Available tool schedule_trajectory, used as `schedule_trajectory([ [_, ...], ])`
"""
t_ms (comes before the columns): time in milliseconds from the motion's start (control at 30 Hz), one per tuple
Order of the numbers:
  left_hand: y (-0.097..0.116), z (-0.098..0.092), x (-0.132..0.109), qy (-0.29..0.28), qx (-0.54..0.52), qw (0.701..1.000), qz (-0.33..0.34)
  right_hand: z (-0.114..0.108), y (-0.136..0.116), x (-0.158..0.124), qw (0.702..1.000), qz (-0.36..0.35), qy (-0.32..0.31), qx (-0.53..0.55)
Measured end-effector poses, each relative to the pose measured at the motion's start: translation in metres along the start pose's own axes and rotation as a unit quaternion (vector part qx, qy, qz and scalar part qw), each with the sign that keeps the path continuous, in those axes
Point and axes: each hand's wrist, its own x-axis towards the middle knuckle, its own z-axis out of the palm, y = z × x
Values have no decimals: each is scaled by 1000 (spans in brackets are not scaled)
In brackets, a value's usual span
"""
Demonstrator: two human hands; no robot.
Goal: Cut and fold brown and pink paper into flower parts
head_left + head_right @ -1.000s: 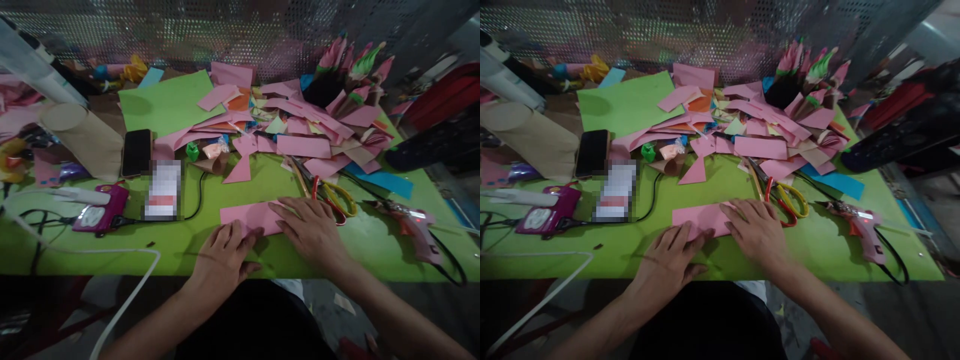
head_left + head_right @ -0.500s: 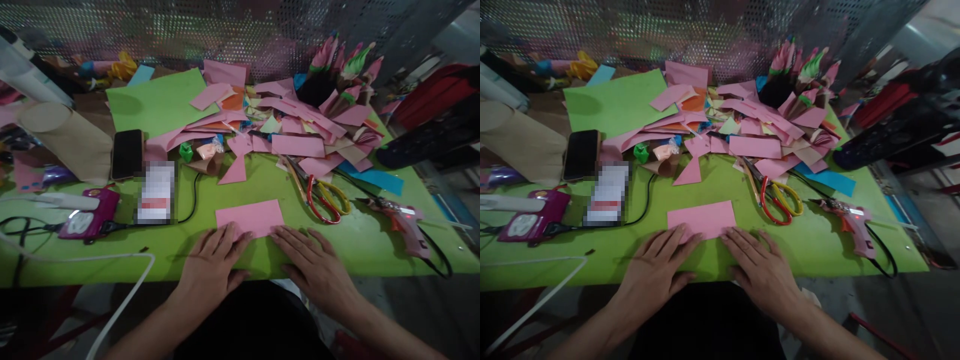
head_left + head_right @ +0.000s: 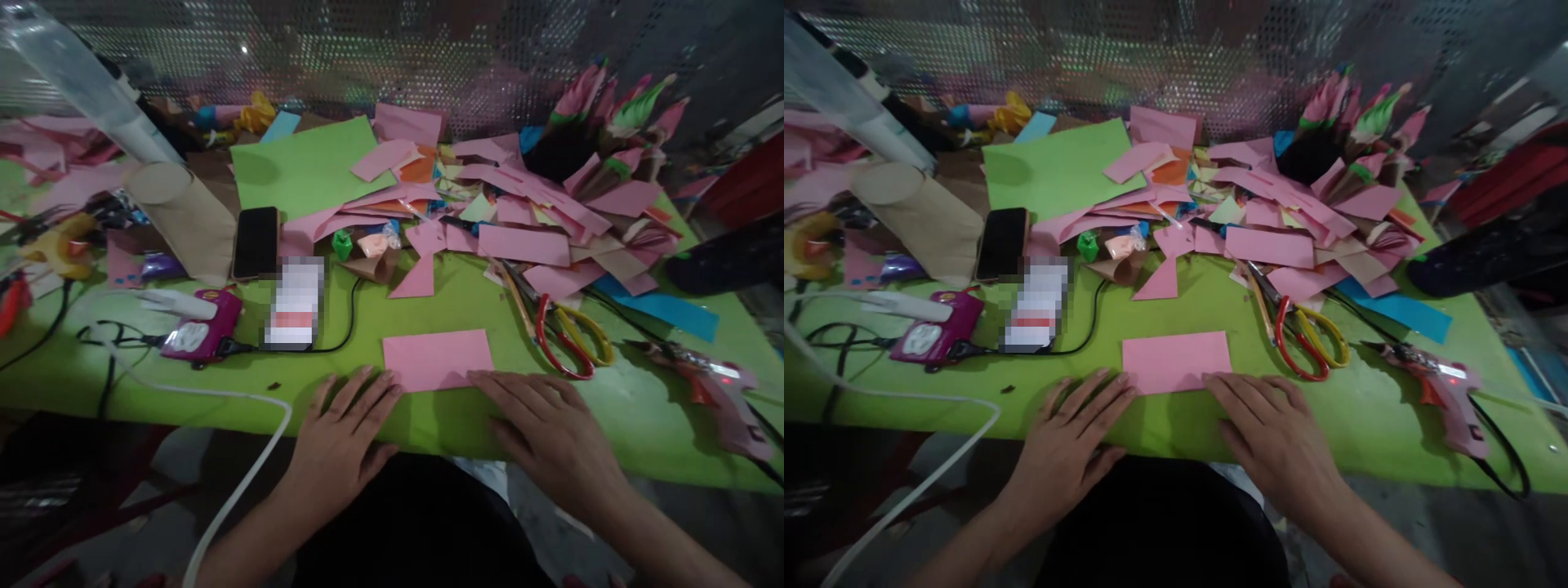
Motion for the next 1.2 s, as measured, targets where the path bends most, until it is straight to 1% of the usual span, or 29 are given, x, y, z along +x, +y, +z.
schedule_trajectory([
  [133, 1, 3, -2, 11, -30, 999, -26, -1, 3, 35, 1000, -1, -6, 1],
  [267, -1, 1, -2, 14, -88, 994, -57, 2, 4, 70, 998, -30, -53, 25],
  [333, -2, -1, -1, 21, -118, 990, -77, 3, 4, 81, 996, -41, -74, 43],
  [400, -4, -1, 1, 34, -141, 985, -95, 2, 4, 87, 995, -40, -74, 54],
  [567, -9, -4, 12, 70, -191, 973, -108, -6, 3, 93, 994, -37, -28, 101],
  [667, -12, -9, 22, 81, -193, 974, -83, -17, 2, 93, 986, -31, -4, 162],
  [733, -14, -13, 28, 97, -166, 980, -48, -26, 2, 91, 981, -34, 25, 187],
  [833, -14, -17, 35, 147, -95, 984, -5, -35, 2, 88, 977, -77, 66, 189],
  [933, -11, -16, 37, 200, -33, 979, 19, -33, 5, 83, 970, -123, 108, 183],
  [1000, -10, -12, 36, 224, -17, 974, 36, -25, 10, 78, 969, -125, 127, 170],
  [1033, -10, -10, 36, 223, -18, 974, 44, -20, 13, 74, 971, -118, 128, 162],
  [1067, -10, -7, 36, 207, -24, 977, 54, -15, 16, 70, 974, -107, 123, 154],
  [1133, -11, -1, 36, 143, -53, 985, 80, -6, 22, 60, 982, -83, 95, 143],
  [1200, -12, 4, 37, 70, -92, 989, 97, 1, 27, 49, 987, -74, 54, 134],
])
